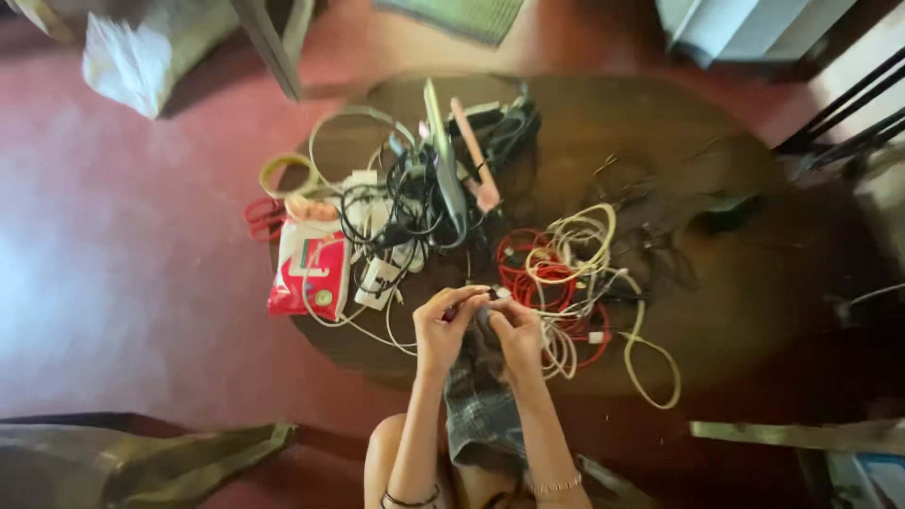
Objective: The person sits at a table and wipes a small red electronic component with a gray cloth. They repeatedly rub the component and the cloth, then place the component on the table among other cables and items.
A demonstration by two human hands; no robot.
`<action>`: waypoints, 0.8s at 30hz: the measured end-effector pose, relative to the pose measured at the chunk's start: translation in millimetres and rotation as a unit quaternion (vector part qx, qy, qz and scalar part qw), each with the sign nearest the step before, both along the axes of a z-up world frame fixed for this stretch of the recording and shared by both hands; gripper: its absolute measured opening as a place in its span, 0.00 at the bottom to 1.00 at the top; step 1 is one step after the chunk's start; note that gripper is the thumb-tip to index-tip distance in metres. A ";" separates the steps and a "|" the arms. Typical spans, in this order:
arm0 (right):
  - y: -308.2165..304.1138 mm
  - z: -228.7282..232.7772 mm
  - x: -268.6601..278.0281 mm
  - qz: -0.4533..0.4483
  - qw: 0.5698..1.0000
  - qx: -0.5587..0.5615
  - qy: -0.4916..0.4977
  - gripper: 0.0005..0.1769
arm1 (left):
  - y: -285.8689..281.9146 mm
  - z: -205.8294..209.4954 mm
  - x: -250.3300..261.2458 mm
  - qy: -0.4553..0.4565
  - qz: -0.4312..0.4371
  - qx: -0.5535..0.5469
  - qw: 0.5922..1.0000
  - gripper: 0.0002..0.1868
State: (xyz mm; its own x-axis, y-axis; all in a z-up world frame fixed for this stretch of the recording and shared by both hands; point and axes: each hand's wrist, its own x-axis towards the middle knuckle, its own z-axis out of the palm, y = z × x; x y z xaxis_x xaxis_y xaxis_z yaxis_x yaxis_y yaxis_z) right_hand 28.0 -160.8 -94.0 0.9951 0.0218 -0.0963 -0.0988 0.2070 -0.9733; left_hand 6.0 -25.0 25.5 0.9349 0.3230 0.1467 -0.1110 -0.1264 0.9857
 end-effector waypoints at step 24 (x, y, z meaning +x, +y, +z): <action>-2.1 186.3 -79.6 0.113 0.989 0.092 -0.018 0.07 | 2.3 113.0 -98.6 -0.137 -0.002 0.033 0.990 0.09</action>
State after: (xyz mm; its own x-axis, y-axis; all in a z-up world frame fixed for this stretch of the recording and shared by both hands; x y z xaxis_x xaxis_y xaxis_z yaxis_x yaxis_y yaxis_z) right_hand -51.6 -162.9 92.3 0.9655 0.2583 -0.0346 -0.1289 0.3582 -0.9247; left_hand -92.6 -22.7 138.5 0.8585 0.3004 0.4156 -0.3736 -0.1886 0.9082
